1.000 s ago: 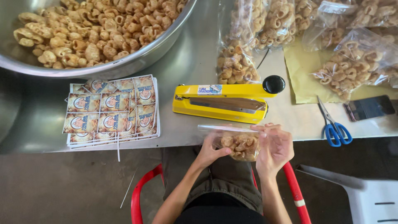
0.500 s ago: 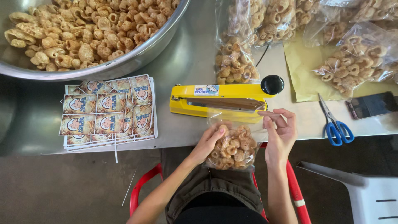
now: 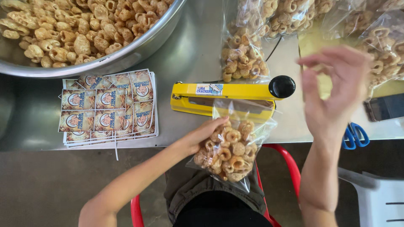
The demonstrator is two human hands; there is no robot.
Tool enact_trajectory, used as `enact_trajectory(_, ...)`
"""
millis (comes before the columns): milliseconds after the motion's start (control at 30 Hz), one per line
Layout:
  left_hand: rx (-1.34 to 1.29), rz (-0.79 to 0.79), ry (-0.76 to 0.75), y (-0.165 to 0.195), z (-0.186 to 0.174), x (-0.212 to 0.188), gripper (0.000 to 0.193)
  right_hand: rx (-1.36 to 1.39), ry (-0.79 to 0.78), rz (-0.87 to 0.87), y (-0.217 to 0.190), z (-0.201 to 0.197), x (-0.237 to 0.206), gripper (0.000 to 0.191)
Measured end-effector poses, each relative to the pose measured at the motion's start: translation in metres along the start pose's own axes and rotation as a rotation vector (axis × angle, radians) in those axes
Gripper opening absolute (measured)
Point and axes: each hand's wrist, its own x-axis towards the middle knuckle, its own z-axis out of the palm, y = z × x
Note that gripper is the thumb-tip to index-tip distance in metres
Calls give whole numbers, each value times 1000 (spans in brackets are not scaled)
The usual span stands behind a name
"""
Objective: The person fills clear plastic bags with ring-shaped snacks from a large metal bowl, then uses a yellow handheld heat sealer to seal each bag. Sealed bags are placed on the table to the right.
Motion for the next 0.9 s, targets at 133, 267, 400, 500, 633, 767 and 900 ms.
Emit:
enact_trajectory(133,-148,-41,-56,12,-4,3,60,-259,-483,-96,-18,25,61,30)
enact_trajectory(267,-284,-68,16,13,-10,-6,53,-480,-1020,70,-18,57,96,42)
enact_trajectory(400,-294,-27,87,11,-15,-19,50,-671,-1212,150,-11,71,94,52)
enact_trajectory(500,-287,1,140,12,-18,-26,51,-708,-1224,191,-3,71,85,56)
enact_trajectory(633,-305,2,139,13,-17,-29,54,-744,-1266,311,9,72,75,58)
enact_trajectory(767,-326,25,126,13,-14,-31,53,-703,-1287,407,26,74,63,60)
enact_trajectory(900,-295,6,183,12,-13,-32,56,-556,-1242,361,42,81,50,62)
